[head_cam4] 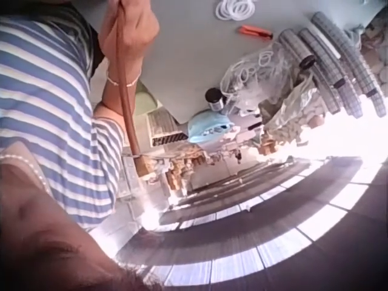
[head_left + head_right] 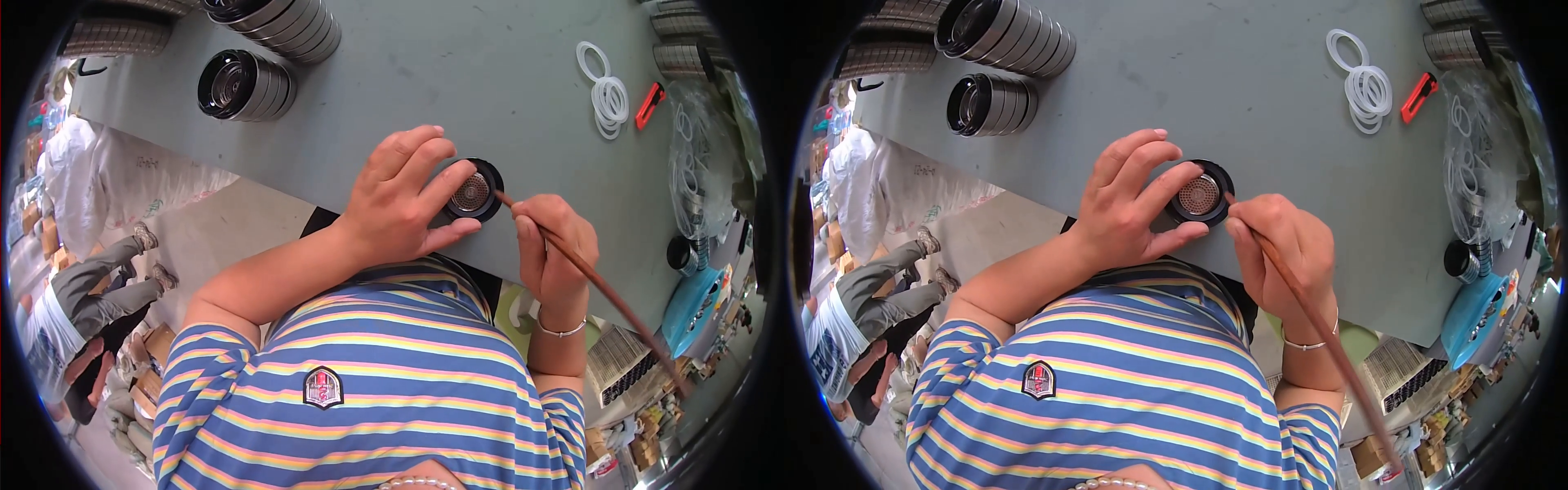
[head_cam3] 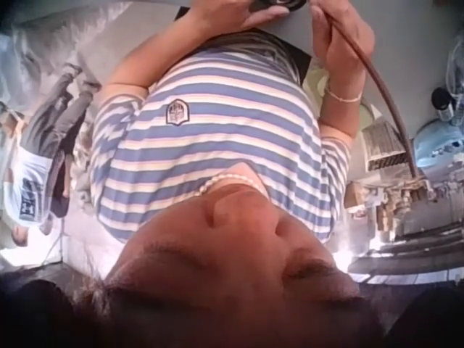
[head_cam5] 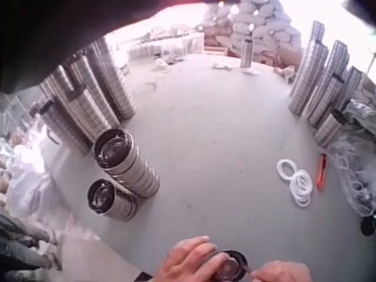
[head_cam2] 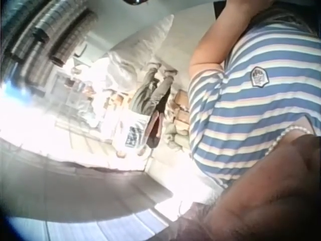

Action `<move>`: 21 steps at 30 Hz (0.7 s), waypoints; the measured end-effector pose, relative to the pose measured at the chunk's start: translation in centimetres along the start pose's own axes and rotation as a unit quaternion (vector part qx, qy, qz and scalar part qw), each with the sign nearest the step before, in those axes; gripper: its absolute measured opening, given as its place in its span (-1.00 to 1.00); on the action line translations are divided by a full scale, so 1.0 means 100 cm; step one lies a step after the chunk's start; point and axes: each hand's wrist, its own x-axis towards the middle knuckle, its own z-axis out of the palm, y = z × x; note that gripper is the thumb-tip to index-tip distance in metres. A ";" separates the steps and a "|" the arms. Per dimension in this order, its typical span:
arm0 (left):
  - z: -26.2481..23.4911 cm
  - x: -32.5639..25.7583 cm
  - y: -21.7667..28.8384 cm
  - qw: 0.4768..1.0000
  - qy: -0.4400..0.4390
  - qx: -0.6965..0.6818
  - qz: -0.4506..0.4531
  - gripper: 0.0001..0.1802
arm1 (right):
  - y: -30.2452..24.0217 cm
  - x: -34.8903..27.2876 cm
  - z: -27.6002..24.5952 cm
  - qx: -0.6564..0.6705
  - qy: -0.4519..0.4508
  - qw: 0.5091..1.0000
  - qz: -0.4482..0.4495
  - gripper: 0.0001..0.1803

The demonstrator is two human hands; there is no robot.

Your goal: Assembling metal filter components by inserting mesh screens and rubber seals into metal cups using a thin wooden tool.

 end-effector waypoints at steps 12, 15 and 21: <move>0.004 -0.002 -0.006 1.000 0.005 -0.022 0.008 -0.35 | -0.004 -0.008 0.021 0.153 -0.023 0.988 0.025 -0.91; 0.006 -0.002 -0.007 1.000 0.010 -0.014 0.012 -0.34 | -0.005 -0.003 0.031 0.136 -0.016 0.991 -0.002 -0.86; 0.005 -0.001 -0.009 0.996 0.016 -0.093 0.001 -0.13 | -0.005 0.016 0.037 0.073 0.028 0.997 -0.019 -0.88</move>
